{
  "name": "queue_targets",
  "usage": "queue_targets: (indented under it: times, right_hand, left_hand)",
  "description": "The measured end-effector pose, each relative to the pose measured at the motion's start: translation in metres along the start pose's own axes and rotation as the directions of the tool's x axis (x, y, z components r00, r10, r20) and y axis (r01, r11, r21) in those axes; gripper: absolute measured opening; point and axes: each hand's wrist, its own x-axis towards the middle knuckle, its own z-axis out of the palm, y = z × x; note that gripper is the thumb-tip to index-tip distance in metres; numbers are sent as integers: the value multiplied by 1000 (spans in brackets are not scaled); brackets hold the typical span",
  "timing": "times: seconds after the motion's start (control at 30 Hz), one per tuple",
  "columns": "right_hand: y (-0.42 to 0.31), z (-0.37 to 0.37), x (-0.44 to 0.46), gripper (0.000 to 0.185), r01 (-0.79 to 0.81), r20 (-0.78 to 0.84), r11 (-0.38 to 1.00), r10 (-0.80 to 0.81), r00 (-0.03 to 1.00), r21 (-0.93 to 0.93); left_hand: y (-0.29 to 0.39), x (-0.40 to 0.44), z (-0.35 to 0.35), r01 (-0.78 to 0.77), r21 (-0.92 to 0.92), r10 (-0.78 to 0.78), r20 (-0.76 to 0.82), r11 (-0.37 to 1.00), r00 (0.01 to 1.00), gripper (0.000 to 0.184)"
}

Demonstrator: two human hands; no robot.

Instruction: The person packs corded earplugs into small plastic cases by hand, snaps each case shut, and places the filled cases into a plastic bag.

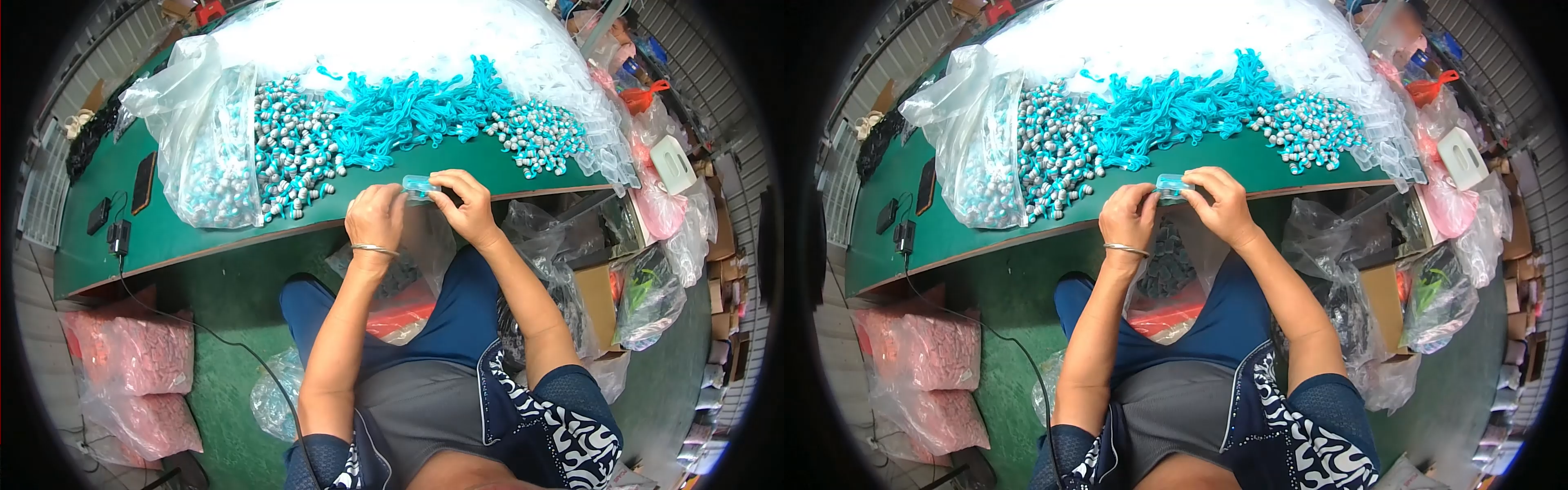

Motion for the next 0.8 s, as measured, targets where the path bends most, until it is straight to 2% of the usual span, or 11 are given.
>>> queue_targets:
  times: [0.17,0.23,0.47,0.53,0.8]
  right_hand:
    - [0,2,0,19,-16,-7,1000,16,1000,21]
    - [0,2,0,19,-11,-6,1000,11,1000,12]
    - [-2,2,-1,20,-10,-3,1000,10,1000,2]
    - [-1,2,-2,20,3,-1,1000,-3,1000,-6]
    - [-4,3,-2,20,7,-9,1000,-8,1000,-9]
  left_hand:
    - [5,-4,-2,-23,10,24,-24,1000,999,11]
    - [3,-6,-3,-91,40,93,-44,995,995,12]
    - [-2,-8,1,-69,15,70,-27,997,997,12]
    - [2,-6,1,33,-40,-34,-18,999,999,10]
    - [11,-3,11,124,-136,-137,-93,983,986,17]
